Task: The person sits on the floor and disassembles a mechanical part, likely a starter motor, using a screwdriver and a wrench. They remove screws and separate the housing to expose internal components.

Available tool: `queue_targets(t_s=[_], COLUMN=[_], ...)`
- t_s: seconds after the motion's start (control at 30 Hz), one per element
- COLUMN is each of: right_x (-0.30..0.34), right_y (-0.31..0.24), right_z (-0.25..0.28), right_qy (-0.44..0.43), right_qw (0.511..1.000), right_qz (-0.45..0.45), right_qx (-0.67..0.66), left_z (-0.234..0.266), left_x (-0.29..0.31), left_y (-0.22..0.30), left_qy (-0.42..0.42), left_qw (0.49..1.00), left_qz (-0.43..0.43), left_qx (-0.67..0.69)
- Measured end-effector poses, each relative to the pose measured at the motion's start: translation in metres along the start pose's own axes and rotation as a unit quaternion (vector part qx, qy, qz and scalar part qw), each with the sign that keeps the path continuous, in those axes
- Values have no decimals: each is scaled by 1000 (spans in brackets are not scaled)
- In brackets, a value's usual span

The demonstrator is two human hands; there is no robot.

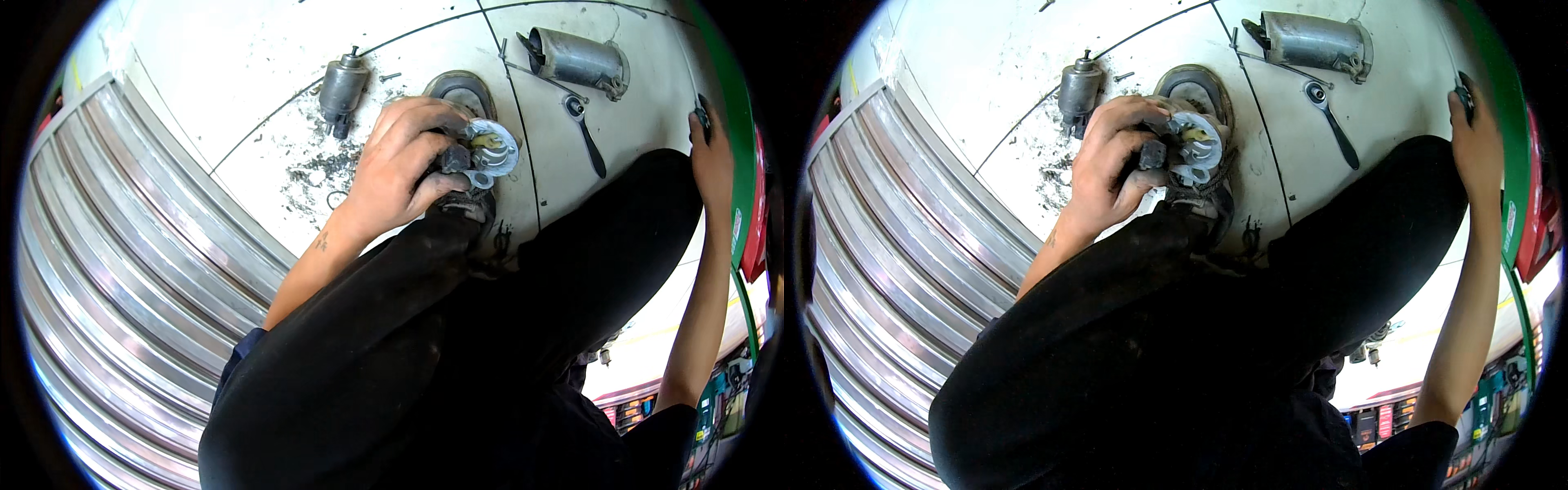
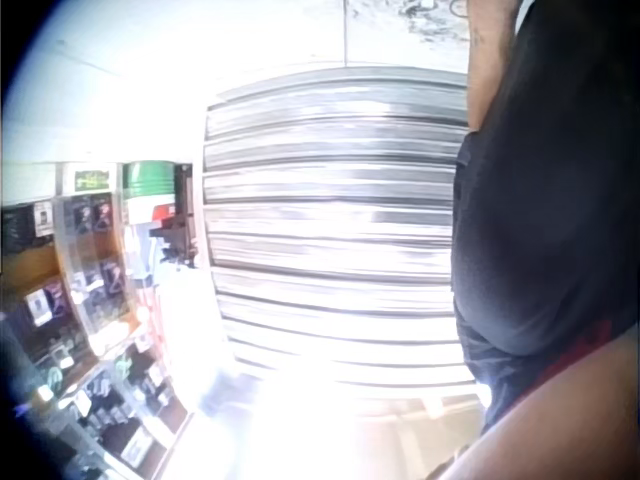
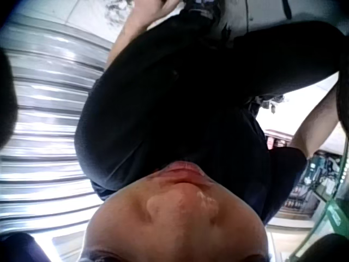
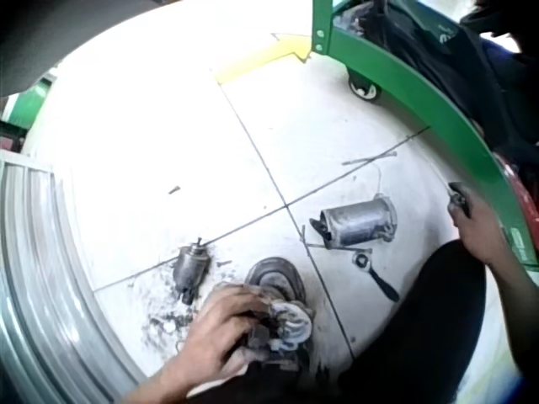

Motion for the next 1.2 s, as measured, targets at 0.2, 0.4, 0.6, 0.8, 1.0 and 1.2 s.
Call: queue_targets(t_s=[0.2, 0.4, 0.6, 0.8, 1.0, 1.2], right_x=[-26, 89, 190, 199, 198, 197], right_y=[-37, -121, -204, -215, -215, -206], right_z=[-21, 56, 29, 26, 18, 12], right_qy=[-49, 68, -181, -198, -171, -197], right_qw=[996, 944, 797, 766, 777, 725], right_qz=[54, 170, 298, 293, 309, 192], right_qx=[51, -276, -492, -536, -521, -631], left_z=[-4, -12, -12, -13, -17, -16], left_x=[-2, 5, 8, 7, 8, 5], left_y=[4, 8, 10, 17, 14, 15], left_qy=[10, 52, 112, 92, 82, 29], left_qw=[1000, 998, 992, 993, 993, 999], left_qz=[-11, -41, -43, -64, -83, -5], left_qx=[2, 10, 36, 44, 21, -13])
Point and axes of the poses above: each hand's wrist, its own x-axis away from the middle knuckle, its own z-axis out of the back of the hand, y = z × x, the point moved 3 cm from there along -x, towards the middle knuckle, and after that the axes turned 1 degree about -z, right-handed, at the moved point
